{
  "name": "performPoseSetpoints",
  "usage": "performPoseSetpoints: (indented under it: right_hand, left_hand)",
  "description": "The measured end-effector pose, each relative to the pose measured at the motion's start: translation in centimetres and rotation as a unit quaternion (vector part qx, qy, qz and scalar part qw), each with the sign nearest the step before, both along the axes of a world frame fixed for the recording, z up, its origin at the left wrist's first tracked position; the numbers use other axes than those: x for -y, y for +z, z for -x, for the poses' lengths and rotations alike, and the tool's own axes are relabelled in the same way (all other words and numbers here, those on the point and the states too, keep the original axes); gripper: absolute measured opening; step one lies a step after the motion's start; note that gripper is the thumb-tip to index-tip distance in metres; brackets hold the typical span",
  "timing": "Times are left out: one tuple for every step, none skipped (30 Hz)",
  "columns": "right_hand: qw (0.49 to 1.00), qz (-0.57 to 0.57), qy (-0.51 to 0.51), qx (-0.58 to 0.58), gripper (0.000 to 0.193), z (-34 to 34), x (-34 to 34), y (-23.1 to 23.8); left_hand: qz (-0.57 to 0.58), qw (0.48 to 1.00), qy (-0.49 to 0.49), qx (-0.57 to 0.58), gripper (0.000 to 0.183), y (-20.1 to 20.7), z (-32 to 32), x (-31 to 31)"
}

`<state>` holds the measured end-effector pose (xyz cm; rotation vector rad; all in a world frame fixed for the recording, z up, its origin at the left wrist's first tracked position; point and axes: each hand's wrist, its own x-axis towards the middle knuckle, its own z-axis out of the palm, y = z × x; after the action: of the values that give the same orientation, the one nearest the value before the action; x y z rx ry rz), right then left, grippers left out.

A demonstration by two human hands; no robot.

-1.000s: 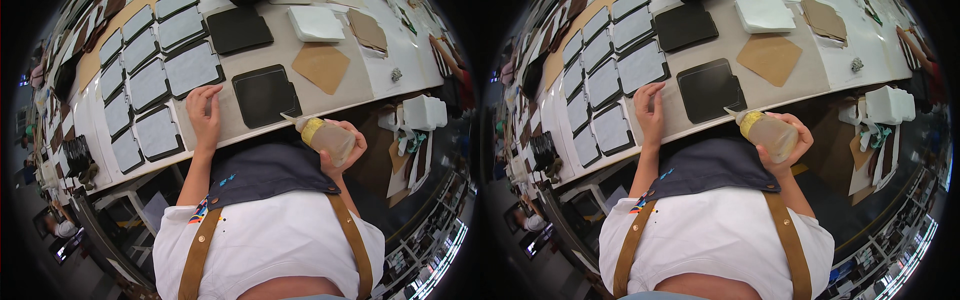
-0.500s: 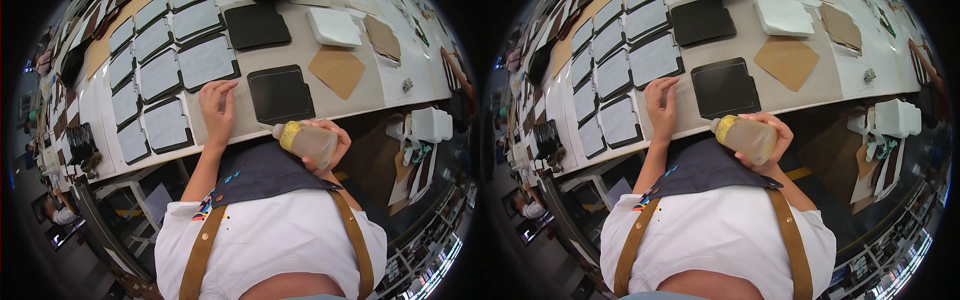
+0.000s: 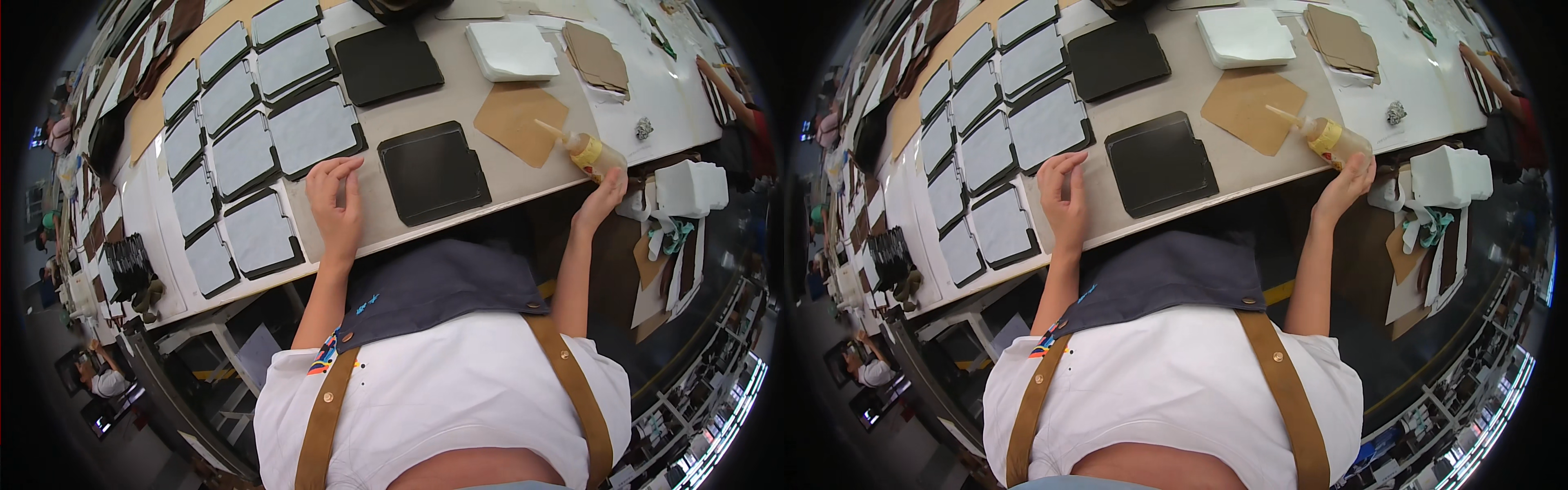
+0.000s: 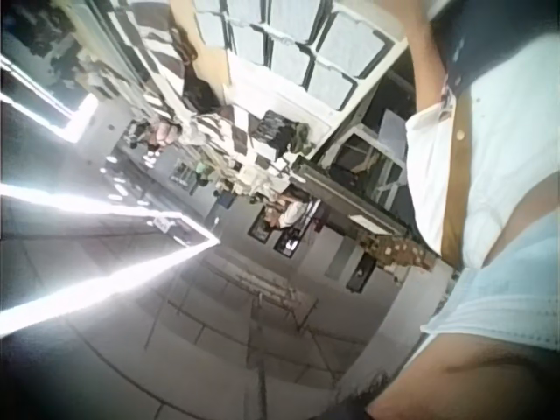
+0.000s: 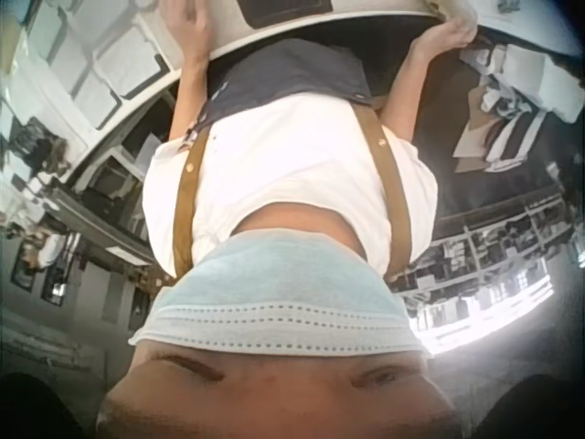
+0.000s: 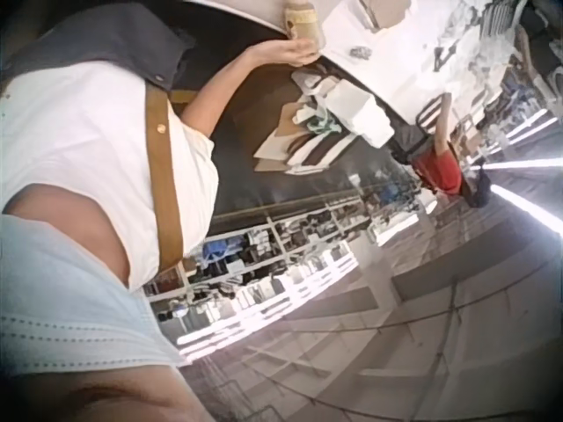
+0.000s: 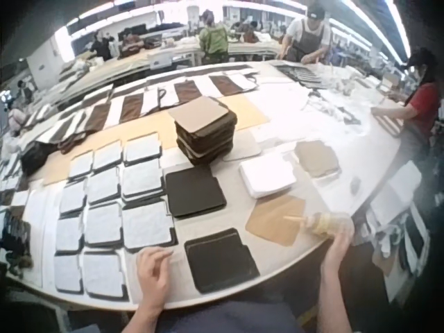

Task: The person applies glue from a bottle onto the edges of a black rectangular pouch base. They then pick up a white fabric insert, place it on the glued surface, and press it down firmly with both hands. The finished unit is moved to a stack on the left, and the process repeats with new materials.

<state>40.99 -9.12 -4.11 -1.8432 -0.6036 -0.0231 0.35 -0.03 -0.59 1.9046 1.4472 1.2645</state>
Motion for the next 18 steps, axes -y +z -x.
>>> performPoseSetpoints:
  right_hand:
    - [0.996, 0.047, -0.016, 0.080, 0.058, 0.1, 0.2, 0.7]
    - [0.982, 0.094, -0.031, 0.159, 0.057, 0.1, 0.1, 1.4]
    - [0.968, 0.039, -0.045, 0.243, 0.049, 0.7, -0.7, 2.8]
    - [0.967, 0.016, 0.006, 0.254, 0.048, 1.4, -1.8, 4.6]
    - [0.963, -0.005, 0.056, 0.263, 0.046, 2.1, -3.1, 6.5]
    - [0.956, -0.028, 0.106, 0.272, 0.045, 2.7, -4.2, 7.7]
    - [0.949, -0.013, 0.175, 0.260, 0.042, 3.1, -5.7, 8.2]
    - [0.938, 0.002, 0.244, 0.247, 0.040, 3.3, -7.4, 8.5]
    - [0.918, 0.031, 0.292, 0.266, 0.039, 3.8, -9.4, 8.5]
    - [0.896, 0.058, 0.337, 0.283, 0.038, 4.4, -11.2, 8.4]
    - [0.889, 0.067, 0.348, 0.289, 0.036, 5.1, -12.6, 8.1]
    - [0.879, 0.073, 0.366, 0.297, 0.034, 6.1, -14.2, 7.4]
    - [0.870, 0.083, 0.377, 0.306, 0.032, 6.4, -15.1, 6.9]
    - [0.865, 0.097, 0.374, 0.318, 0.027, 6.3, -15.8, 6.3]
    - [0.861, 0.111, 0.372, 0.329, 0.023, 6.3, -16.2, 5.9]
    - [0.856, 0.124, 0.370, 0.339, 0.018, 6.2, -16.6, 5.7]
    - [0.867, 0.126, 0.365, 0.314, 0.015, 5.9, -16.9, 5.7]
    - [0.876, 0.129, 0.364, 0.290, 0.013, 6.0, -16.7, 6.2]
  left_hand:
    - [0.002, 1.000, 0.000, 0.000, 0.015, 0.0, 0.0, 0.0]
    - [0.004, 1.000, 0.001, 0.000, 0.015, 0.1, 0.0, 0.1]
    - [0.006, 1.000, -0.002, -0.003, 0.015, 0.2, -0.1, 0.1]
    - [0.005, 1.000, -0.004, -0.005, 0.014, 0.4, -0.1, 0.1]
    - [0.006, 1.000, -0.006, -0.008, 0.014, 0.6, -0.1, 0.1]
    - [0.006, 1.000, -0.005, -0.009, 0.014, 0.7, -0.1, 0.1]
    - [0.006, 1.000, -0.006, -0.009, 0.014, 0.8, -0.1, 0.1]
    - [0.006, 1.000, -0.006, -0.010, 0.014, 0.8, -0.1, 0.2]
    - [0.002, 1.000, -0.007, -0.013, 0.014, 0.6, 0.0, 0.1]
    - [0.001, 1.000, -0.008, -0.015, 0.014, 0.6, 0.0, 0.0]
    - [-0.001, 1.000, -0.009, -0.019, 0.014, 0.7, -0.1, -0.1]
    - [-0.002, 1.000, 0.000, -0.021, 0.014, 0.7, 0.2, 0.2]
    - [-0.002, 1.000, 0.003, -0.021, 0.014, 0.6, 0.2, 0.2]
    - [-0.002, 1.000, 0.003, -0.017, 0.015, 0.5, 0.2, 0.1]
    - [-0.002, 1.000, 0.004, -0.014, 0.015, 0.6, 0.1, 0.2]
    - [-0.001, 1.000, 0.005, -0.011, 0.015, 0.6, 0.0, 0.1]
    - [-0.002, 1.000, 0.003, -0.014, 0.015, 0.7, 0.0, 0.0]
    - [-0.002, 1.000, 0.003, -0.013, 0.015, 0.6, 0.1, 0.1]
